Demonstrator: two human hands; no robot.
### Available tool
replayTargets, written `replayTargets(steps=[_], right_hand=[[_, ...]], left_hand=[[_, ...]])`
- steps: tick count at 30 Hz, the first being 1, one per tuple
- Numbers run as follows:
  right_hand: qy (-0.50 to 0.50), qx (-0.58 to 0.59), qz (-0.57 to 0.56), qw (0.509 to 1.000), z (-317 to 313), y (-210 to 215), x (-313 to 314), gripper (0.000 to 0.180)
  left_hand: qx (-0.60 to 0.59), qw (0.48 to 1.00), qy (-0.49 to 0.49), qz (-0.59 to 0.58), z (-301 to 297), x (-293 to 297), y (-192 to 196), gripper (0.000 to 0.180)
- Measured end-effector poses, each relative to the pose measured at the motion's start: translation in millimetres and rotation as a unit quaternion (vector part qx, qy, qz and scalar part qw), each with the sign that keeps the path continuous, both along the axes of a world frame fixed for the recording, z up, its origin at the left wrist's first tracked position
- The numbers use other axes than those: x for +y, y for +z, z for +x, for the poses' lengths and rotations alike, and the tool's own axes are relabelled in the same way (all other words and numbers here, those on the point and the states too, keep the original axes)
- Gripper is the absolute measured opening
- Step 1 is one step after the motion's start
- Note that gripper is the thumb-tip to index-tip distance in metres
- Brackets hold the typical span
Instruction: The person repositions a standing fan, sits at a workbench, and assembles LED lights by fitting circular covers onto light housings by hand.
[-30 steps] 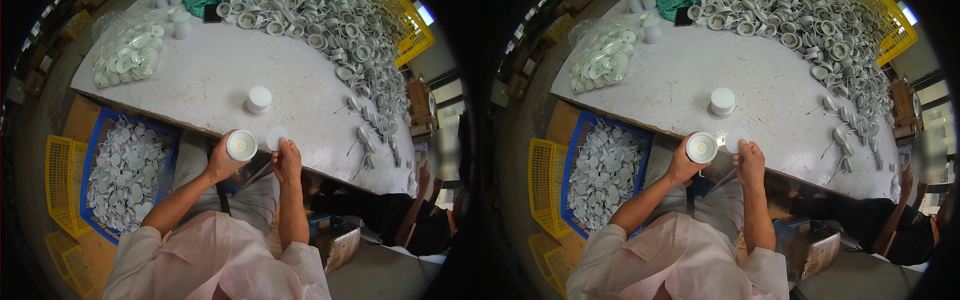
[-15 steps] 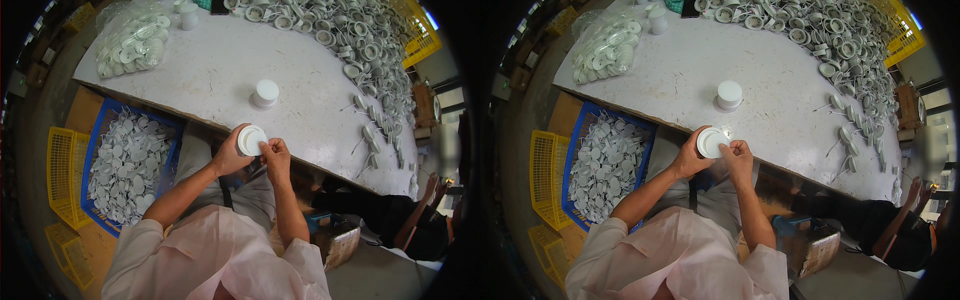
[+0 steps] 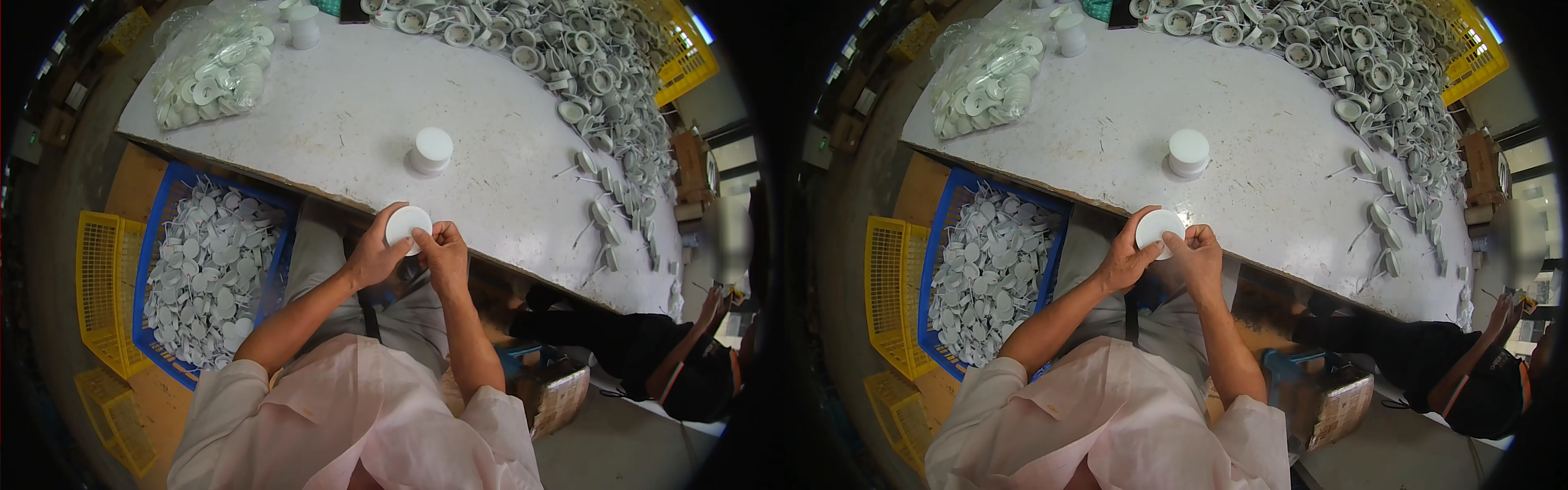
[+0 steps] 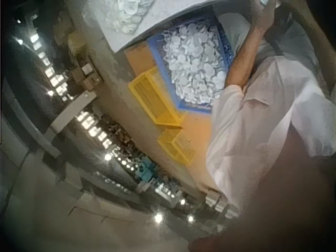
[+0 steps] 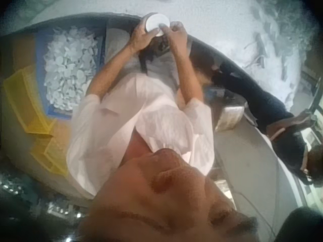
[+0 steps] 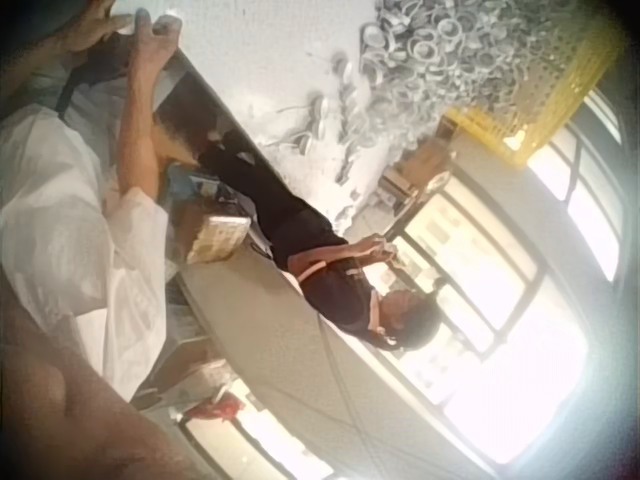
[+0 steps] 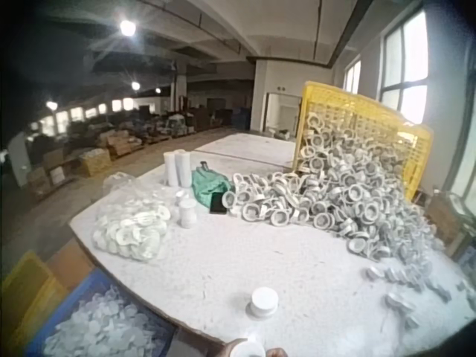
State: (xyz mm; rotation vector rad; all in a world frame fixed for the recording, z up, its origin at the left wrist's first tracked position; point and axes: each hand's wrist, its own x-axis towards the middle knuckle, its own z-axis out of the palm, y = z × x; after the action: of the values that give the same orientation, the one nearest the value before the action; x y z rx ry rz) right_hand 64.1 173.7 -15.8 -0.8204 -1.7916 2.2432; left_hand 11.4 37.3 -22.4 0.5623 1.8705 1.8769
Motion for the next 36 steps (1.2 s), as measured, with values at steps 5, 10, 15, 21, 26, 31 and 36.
replayTargets(steps=[5,10,15,21,26,31,36], right_hand=[[0.011,-0.014,-0.018,1.0,1,-5,2,0.025],[0.044,-0.044,-0.068,0.996,1,-2,5,0.027],[0.036,-0.05,-0.077,0.995,5,2,9,0.026],[0.017,-0.024,0.007,1.0,11,14,8,0.021],[-0.214,-0.038,0.219,0.951,40,24,99,0.015],[-0.406,-0.201,0.582,0.675,121,12,265,0.028],[-0.372,-0.393,0.515,0.664,136,22,315,0.043]], left_hand=[[-0.005,1.0,-0.002,-0.001,2,0,1,0.053],[0.011,1.0,-0.005,-0.011,5,0,5,0.051],[0.01,1.0,-0.021,-0.005,5,6,-4,0.05],[-0.069,0.994,0.067,0.047,-2,1,-3,0.028],[-0.16,0.955,0.206,0.139,-46,-92,-52,0.033],[-0.036,0.931,0.352,-0.088,-75,-254,-123,0.039],[-0.182,0.866,0.46,-0.076,-69,-374,-194,0.052]])
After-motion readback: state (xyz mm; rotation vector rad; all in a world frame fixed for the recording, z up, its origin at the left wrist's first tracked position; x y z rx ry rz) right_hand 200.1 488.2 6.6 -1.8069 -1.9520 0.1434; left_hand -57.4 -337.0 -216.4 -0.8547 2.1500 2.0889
